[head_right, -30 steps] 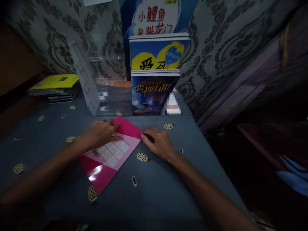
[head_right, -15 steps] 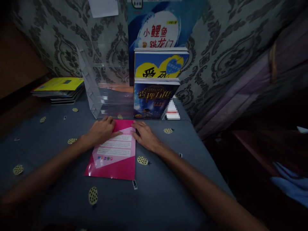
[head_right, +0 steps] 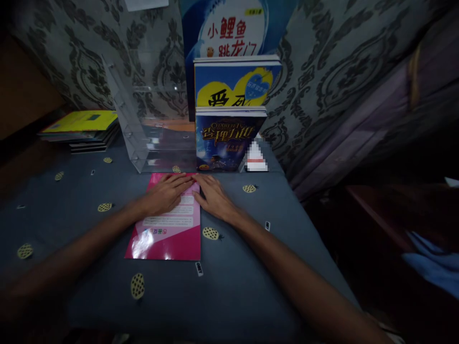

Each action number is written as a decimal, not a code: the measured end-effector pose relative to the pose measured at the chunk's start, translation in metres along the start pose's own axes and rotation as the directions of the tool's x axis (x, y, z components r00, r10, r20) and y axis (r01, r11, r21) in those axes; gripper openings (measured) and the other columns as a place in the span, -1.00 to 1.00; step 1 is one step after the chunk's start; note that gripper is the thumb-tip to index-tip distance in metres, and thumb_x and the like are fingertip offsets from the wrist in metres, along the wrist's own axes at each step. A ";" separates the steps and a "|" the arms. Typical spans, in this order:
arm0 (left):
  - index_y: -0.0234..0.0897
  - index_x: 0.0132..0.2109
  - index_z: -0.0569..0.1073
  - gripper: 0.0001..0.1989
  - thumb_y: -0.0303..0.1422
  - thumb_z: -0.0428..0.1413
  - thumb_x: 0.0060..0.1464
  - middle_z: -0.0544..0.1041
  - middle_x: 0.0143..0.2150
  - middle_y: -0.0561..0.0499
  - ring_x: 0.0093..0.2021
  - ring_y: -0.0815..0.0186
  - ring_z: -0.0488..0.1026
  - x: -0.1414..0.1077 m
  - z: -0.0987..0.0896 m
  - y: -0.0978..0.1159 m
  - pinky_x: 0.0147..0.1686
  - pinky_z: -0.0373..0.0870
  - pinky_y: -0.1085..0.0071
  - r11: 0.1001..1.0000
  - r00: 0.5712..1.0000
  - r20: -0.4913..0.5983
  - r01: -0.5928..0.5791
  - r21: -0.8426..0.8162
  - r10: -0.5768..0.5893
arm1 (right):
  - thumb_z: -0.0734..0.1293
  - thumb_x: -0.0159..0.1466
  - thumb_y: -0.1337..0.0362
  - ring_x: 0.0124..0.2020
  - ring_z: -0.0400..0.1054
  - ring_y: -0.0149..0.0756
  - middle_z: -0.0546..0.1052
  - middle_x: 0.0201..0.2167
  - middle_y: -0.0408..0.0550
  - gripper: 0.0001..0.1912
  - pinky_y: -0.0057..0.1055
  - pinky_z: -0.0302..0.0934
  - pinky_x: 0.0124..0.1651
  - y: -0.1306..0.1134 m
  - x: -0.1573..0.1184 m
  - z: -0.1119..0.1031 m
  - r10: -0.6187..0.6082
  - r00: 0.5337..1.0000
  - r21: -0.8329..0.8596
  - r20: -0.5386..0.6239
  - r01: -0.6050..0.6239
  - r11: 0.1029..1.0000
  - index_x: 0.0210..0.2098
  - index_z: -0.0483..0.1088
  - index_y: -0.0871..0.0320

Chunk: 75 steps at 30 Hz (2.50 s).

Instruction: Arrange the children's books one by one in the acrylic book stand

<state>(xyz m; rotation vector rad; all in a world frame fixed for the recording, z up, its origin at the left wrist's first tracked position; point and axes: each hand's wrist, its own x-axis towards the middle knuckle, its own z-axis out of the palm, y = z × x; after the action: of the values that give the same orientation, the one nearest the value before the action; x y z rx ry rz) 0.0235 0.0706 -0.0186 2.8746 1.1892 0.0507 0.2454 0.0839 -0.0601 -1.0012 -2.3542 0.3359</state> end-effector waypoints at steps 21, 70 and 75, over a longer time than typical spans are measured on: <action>-0.38 0.00 0.52 -0.71 -0.25 0.09 0.31 0.54 0.11 -0.20 0.12 0.10 0.46 -0.032 -0.051 0.068 0.09 0.41 0.21 0.931 0.920 0.141 -0.362 -0.056 0.366 | 0.20 0.43 0.06 0.39 0.16 0.00 0.31 0.36 0.17 -0.45 0.14 0.06 0.36 0.002 -0.006 -0.009 0.034 0.994 -0.025 0.100 -0.032 0.999 0.33 0.21 0.15; -0.47 -0.15 0.55 -0.80 -0.45 0.05 0.33 0.61 -0.16 -0.21 -0.06 0.13 0.53 -0.069 -0.011 0.091 -0.05 0.51 0.20 0.897 0.848 -0.293 -0.407 0.171 0.441 | 0.37 0.32 -0.01 0.44 0.04 0.01 0.24 0.41 0.09 -0.34 0.15 -0.10 0.42 -0.052 -0.074 -0.035 -0.056 0.968 0.186 0.244 0.010 0.982 0.34 0.23 0.00; -0.42 -0.19 0.56 -0.77 -0.38 0.05 0.34 0.62 -0.19 -0.15 -0.11 0.15 0.53 -0.069 -0.010 0.092 -0.08 0.53 0.24 0.906 0.847 -0.323 -0.383 0.179 0.422 | 0.39 0.30 -0.05 0.44 0.05 0.01 0.23 0.41 0.12 -0.29 0.14 -0.09 0.42 -0.051 -0.075 -0.034 -0.077 0.969 0.181 0.235 0.035 0.983 0.35 0.23 0.03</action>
<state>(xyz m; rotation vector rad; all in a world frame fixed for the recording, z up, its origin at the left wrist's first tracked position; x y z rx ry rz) 0.0398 -0.0430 -0.0066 3.2565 0.5966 0.5552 0.2778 -0.0054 -0.0401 -0.8485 -2.5094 0.6642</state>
